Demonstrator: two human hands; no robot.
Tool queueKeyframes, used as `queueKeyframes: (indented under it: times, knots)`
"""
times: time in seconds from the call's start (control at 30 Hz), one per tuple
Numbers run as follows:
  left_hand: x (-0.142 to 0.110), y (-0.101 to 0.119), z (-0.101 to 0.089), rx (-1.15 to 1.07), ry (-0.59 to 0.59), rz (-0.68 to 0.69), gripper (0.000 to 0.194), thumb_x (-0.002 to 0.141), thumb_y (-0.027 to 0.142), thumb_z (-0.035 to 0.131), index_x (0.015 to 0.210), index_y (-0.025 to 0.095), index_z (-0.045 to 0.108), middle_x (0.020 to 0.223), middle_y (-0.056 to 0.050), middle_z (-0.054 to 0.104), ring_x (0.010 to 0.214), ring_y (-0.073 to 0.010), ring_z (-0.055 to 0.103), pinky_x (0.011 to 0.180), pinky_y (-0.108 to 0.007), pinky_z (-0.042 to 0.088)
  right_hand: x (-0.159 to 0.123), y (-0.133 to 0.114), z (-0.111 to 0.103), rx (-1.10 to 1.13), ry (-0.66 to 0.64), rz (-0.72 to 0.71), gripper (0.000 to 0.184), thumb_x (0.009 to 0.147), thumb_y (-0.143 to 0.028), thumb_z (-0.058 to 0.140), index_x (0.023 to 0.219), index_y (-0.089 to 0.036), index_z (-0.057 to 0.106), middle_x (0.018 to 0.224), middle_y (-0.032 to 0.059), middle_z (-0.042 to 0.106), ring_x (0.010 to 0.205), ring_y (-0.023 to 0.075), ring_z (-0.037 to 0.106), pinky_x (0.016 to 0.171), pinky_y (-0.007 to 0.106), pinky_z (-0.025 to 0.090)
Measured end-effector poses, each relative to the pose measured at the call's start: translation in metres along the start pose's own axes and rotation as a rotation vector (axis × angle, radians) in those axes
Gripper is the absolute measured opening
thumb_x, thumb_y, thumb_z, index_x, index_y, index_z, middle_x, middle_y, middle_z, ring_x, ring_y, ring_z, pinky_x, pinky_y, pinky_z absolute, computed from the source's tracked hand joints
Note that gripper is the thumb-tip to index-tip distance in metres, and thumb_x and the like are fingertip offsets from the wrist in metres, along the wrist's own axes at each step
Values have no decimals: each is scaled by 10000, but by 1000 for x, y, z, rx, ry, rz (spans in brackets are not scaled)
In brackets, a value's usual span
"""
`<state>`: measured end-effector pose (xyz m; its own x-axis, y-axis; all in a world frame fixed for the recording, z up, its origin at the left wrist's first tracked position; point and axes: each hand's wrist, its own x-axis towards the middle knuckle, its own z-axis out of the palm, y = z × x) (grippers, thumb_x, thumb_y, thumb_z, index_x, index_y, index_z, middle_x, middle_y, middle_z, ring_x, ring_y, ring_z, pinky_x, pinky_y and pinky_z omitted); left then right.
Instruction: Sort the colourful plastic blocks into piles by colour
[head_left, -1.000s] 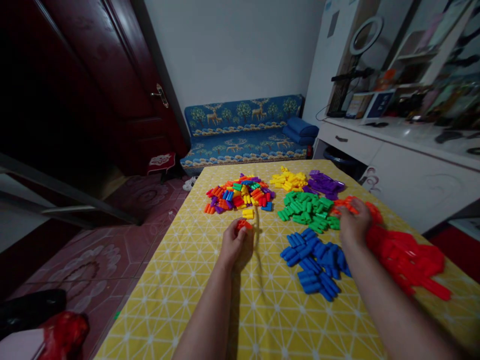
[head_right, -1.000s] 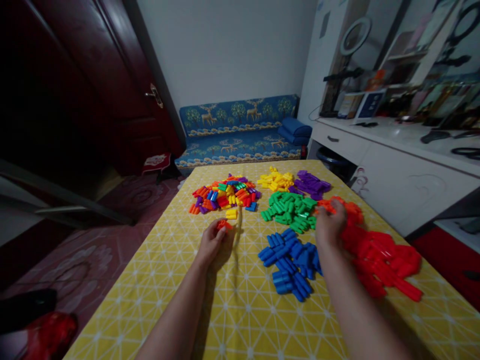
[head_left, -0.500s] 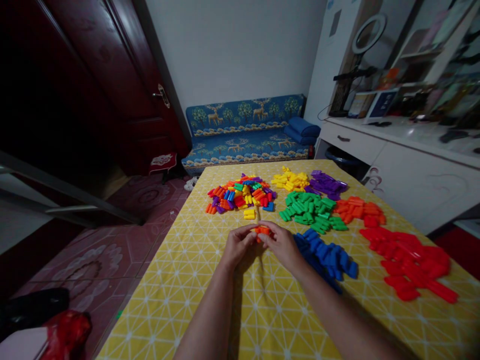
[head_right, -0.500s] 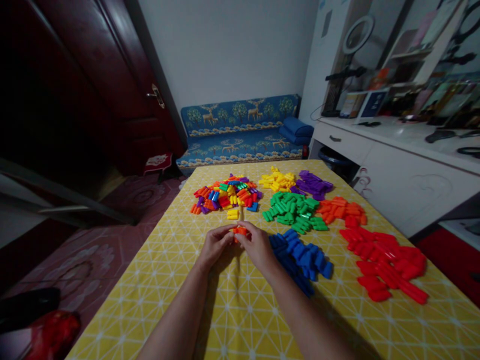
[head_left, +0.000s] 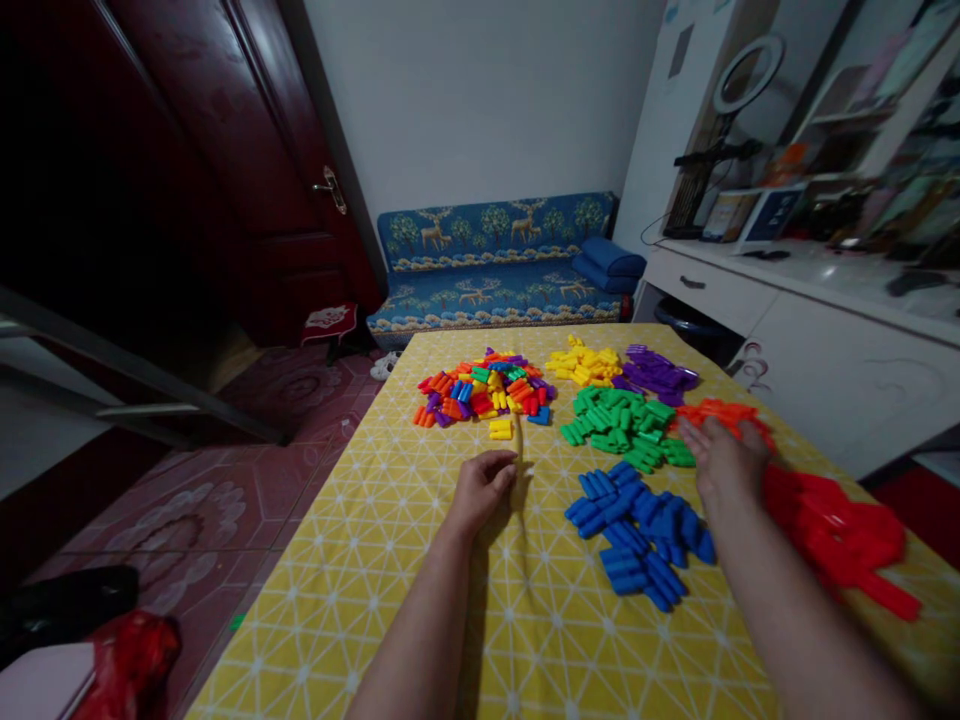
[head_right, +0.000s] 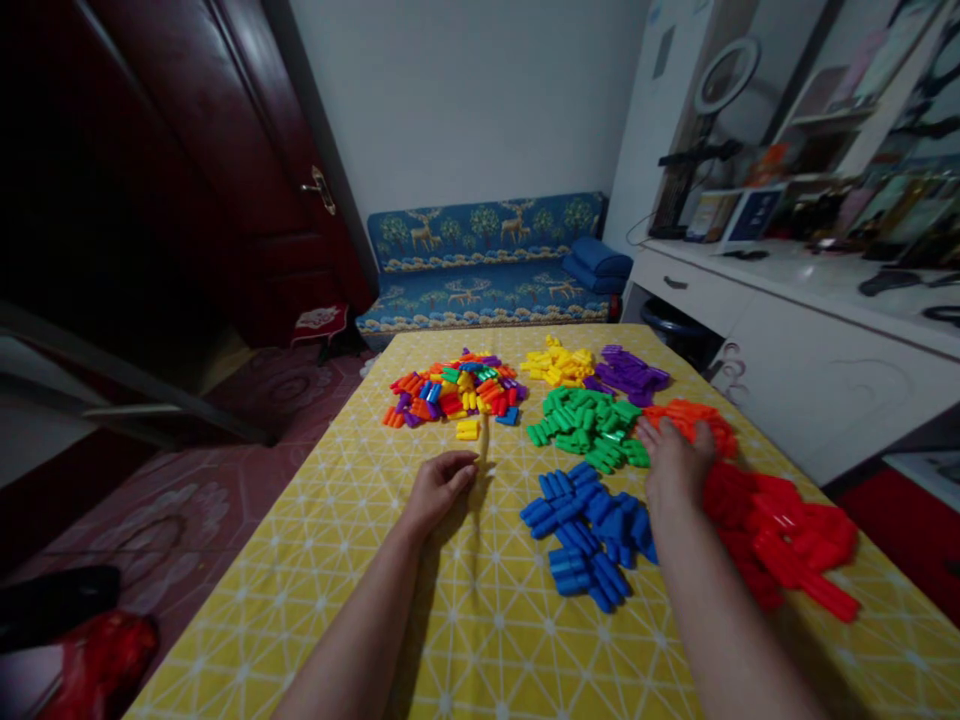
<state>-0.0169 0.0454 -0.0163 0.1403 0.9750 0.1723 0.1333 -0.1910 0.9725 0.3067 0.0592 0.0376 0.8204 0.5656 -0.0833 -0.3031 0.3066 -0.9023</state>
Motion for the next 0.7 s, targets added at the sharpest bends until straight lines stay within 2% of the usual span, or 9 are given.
queueKeyframes:
  times: [0.07, 0.17, 0.27, 0.33, 0.43, 0.57, 0.63, 0.7]
  knots:
    - [0, 2, -1, 100, -18, 79, 223, 804, 245, 660, 994, 171, 749, 990, -103, 740, 909, -229, 687, 831, -348, 543, -30, 9, 10, -4, -109, -19, 567, 680, -168, 704, 1202, -193, 485, 998, 53, 628, 799, 162, 701, 812, 356, 553]
    - [0, 5, -3, 254, -11, 198, 254, 819, 210, 635, 1049, 210, 742, 1086, -102, 719, 1024, -255, 653, 943, -405, 503, -95, 32, 30, -54, -358, -14, 592, 667, -325, 759, 1196, -215, 517, 1209, 101, 597, 946, 207, 694, 784, 346, 567]
    - [1, 5, -7, 327, 118, 220, 287, 815, 203, 634, 1080, 249, 734, 1187, -103, 685, 1141, -284, 601, 1034, -454, 447, -156, 59, 45, -143, -554, 30, 572, 747, -454, 712, 1227, -218, 509, 1262, 129, 586, 979, 232, 684, 749, 350, 573]
    - [2, 2, -11, 350, 230, 195, 305, 789, 187, 649, 1074, 259, 729, 1223, -106, 664, 1192, -301, 571, 1078, -481, 409, -185, 75, 49, -188, -615, 10, 541, 792, -491, 669, 1225, -209, 508, 1255, 139, 592, 968, 233, 680, 761, 366, 570]
    - [4, -5, -13, 392, 341, 165, 331, 775, 189, 664, 1099, 237, 708, 1268, -129, 628, 1259, -319, 524, 1120, -507, 358, -204, 88, 47, -223, -663, -40, 464, 859, -489, 598, 1216, -204, 516, 1237, 137, 600, 933, 215, 680, 795, 376, 558]
    - [7, -12, -16, 386, 399, 111, 374, 802, 237, 641, 1173, 199, 673, 1326, -153, 585, 1278, -311, 513, 1114, -480, 376, -205, 89, 41, -243, -695, -59, 417, 893, -479, 556, 1208, -208, 522, 1168, 110, 628, 814, 178, 684, 727, 338, 552]
    - [9, -13, -25, 415, 425, 84, 389, 829, 267, 607, 1208, 191, 651, 1323, -155, 584, 1267, -302, 523, 1101, -465, 393, -204, 87, 39, -246, -691, -58, 416, 897, -485, 548, 1205, -206, 525, 1124, 98, 645, 755, 164, 676, 674, 313, 542]
    - [11, -12, -45, 516, 467, 42, 403, 845, 294, 581, 1229, 187, 634, 1312, -156, 588, 1247, -299, 534, 1087, -455, 404, -203, 86, 39, -252, -701, -53, 410, 902, -485, 541, 1203, -207, 528, 1093, 88, 657, 720, 153, 667, 641, 294, 530]
